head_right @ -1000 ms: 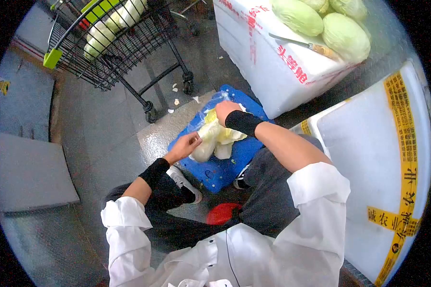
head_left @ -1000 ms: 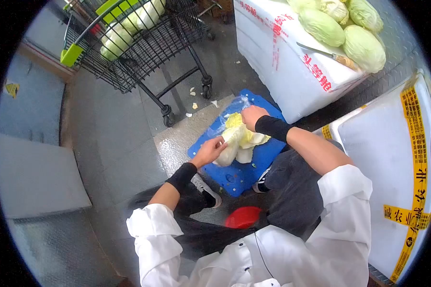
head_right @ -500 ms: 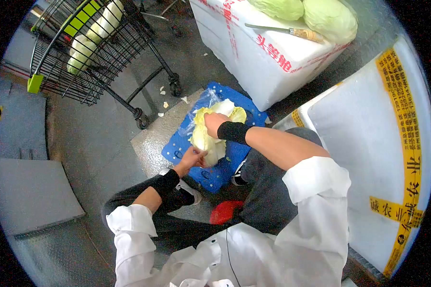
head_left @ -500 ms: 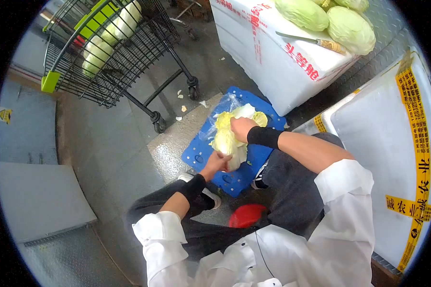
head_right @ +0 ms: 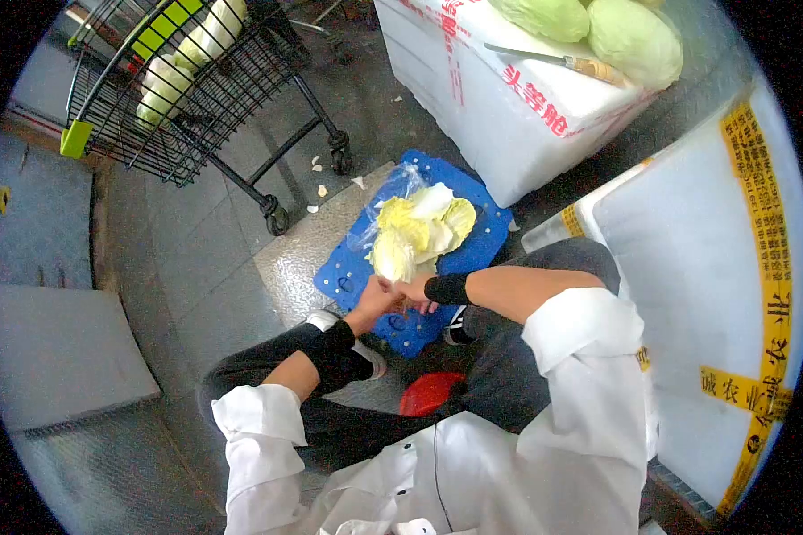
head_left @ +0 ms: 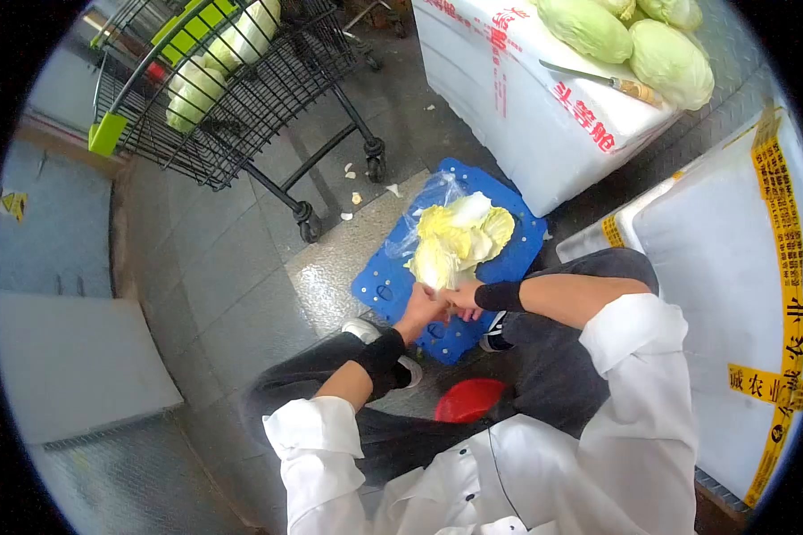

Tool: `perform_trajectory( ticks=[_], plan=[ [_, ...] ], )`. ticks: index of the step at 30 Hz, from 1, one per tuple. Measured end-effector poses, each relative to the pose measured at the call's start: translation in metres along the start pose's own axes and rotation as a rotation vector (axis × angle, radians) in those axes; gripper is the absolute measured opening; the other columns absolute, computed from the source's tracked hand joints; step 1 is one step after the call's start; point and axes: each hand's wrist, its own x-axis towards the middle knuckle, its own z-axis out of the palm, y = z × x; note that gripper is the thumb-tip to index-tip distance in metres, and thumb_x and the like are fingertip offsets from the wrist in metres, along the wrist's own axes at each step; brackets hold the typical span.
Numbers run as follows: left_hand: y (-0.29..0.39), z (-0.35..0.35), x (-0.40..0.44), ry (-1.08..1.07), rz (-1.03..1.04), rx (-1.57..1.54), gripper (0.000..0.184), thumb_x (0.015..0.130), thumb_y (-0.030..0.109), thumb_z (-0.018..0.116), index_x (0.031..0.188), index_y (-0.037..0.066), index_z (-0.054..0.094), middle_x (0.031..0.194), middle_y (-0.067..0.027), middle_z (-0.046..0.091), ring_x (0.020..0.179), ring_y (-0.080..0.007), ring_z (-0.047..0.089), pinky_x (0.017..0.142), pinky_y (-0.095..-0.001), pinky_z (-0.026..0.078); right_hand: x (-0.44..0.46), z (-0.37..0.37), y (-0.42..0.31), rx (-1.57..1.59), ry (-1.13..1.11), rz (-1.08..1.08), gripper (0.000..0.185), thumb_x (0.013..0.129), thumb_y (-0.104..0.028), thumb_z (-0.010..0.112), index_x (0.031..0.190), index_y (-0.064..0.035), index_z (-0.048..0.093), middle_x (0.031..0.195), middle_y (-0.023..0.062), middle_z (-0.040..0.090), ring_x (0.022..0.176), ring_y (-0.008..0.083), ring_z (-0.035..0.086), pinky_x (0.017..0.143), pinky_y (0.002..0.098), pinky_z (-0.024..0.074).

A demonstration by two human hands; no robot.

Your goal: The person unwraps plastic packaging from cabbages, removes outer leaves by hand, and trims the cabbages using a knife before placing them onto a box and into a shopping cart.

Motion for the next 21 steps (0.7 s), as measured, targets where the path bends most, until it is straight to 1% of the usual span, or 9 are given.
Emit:
perform_trajectory(
  ticks=[1, 2, 4, 7, 10, 13, 16, 19, 21],
  plan=[
    [0.004, -0.002, -0.003, -0.056, 0.009, 0.000, 0.043, 0.084, 0.015, 0.067, 0.103, -0.001, 0.032, 0.083, -0.0175, 0.057, 0.067, -0.0250, 0.065, 0.053, -0.0374, 0.056, 0.005, 0.000, 0.001, 0.006, 0.021, -0.070, 0.065, 0.091, -0.054, 0.048, 0.106, 0.0084, 0.060, 0.094, 0.0189, 0.068, 0.071, 0.0271, 0.071, 0.051, 0.0366, 0.0576],
    [0.002, -0.005, -0.001, -0.089, -0.030, -0.043, 0.040, 0.084, 0.015, 0.066, 0.106, -0.002, 0.036, 0.087, -0.0173, 0.056, 0.069, -0.0247, 0.065, 0.057, -0.0376, 0.057, 0.012, -0.002, 0.000, -0.069, 0.046, -0.048, 0.047, 0.094, -0.041, 0.048, 0.105, 0.0026, 0.063, 0.089, 0.0153, 0.070, 0.070, 0.0228, 0.071, 0.051, 0.0343, 0.0569],
    [0.001, -0.017, 0.006, -0.152, -0.110, -0.113, 0.037, 0.085, 0.013, 0.064, 0.110, -0.004, 0.043, 0.096, -0.0167, 0.056, 0.074, -0.0241, 0.064, 0.066, -0.0380, 0.059, 0.023, -0.003, 0.004, -0.146, 0.047, -0.085, 0.037, 0.094, -0.033, 0.050, 0.102, 0.0010, 0.063, 0.084, 0.0138, 0.070, 0.069, 0.0201, 0.070, 0.050, 0.0330, 0.0565],
    [0.002, -0.030, 0.013, -0.087, -0.148, 0.009, 0.038, 0.087, 0.023, 0.062, 0.110, -0.005, 0.048, 0.099, -0.0178, 0.057, 0.084, -0.0268, 0.063, 0.073, -0.0417, 0.056, 0.025, 0.012, 0.002, -0.200, 0.128, -0.256, 0.027, 0.094, -0.024, 0.051, 0.094, -0.0005, 0.062, 0.075, 0.0114, 0.069, 0.067, 0.0181, 0.069, 0.051, 0.0318, 0.0552],
    [-0.001, -0.025, 0.013, 0.408, 0.037, 0.415, 0.049, 0.087, 0.035, 0.062, 0.110, -0.007, 0.049, 0.110, -0.0243, 0.054, 0.103, -0.0335, 0.058, 0.092, -0.0434, 0.047, 0.015, 0.011, 0.002, -0.137, 0.140, -0.401, 0.024, 0.095, -0.021, 0.050, 0.087, -0.0008, 0.060, 0.076, 0.0108, 0.069, 0.070, 0.0176, 0.069, 0.057, 0.0318, 0.0538],
    [-0.002, -0.021, 0.014, 0.444, 0.092, 0.322, 0.064, 0.088, 0.042, 0.062, 0.124, -0.008, 0.044, 0.122, -0.0271, 0.051, 0.120, -0.0341, 0.048, 0.104, -0.0395, 0.035, 0.016, 0.008, 0.004, -0.177, 0.152, -0.536, 0.024, 0.096, -0.021, 0.050, 0.086, -0.0011, 0.059, 0.082, 0.0099, 0.070, 0.077, 0.0162, 0.067, 0.064, 0.0315, 0.0523],
    [-0.018, -0.022, 0.022, 0.324, 0.104, 0.113, 0.075, 0.089, 0.044, 0.061, 0.138, -0.004, 0.031, 0.129, -0.0248, 0.048, 0.124, -0.0317, 0.046, 0.104, -0.0384, 0.036, 0.011, 0.004, -0.002, -0.170, 0.118, -0.609, 0.023, 0.097, -0.021, 0.049, 0.089, -0.0016, 0.058, 0.088, 0.0081, 0.070, 0.083, 0.0147, 0.066, 0.069, 0.0307, 0.0520],
    [-0.024, -0.015, 0.016, 0.200, 0.182, 0.018, 0.081, 0.090, 0.043, 0.061, 0.145, 0.002, 0.019, 0.134, -0.0210, 0.046, 0.126, -0.0299, 0.044, 0.104, -0.0367, 0.035, -0.004, 0.004, -0.017, 0.025, 0.050, -0.591, 0.022, 0.098, -0.020, 0.047, 0.093, -0.0016, 0.056, 0.090, 0.0078, 0.070, 0.084, 0.0156, 0.066, 0.072, 0.0301, 0.0523],
    [-0.018, -0.015, 0.011, 0.175, 0.120, -0.052, 0.078, 0.091, 0.039, 0.062, 0.146, 0.005, 0.017, 0.135, -0.0165, 0.045, 0.123, -0.0273, 0.047, 0.103, -0.0354, 0.037, -0.014, 0.000, -0.024, 0.119, 0.026, -0.559, 0.021, 0.099, -0.019, 0.045, 0.095, -0.0013, 0.056, 0.091, 0.0085, 0.070, 0.083, 0.0166, 0.066, 0.072, 0.0302, 0.0527]
  ],
)
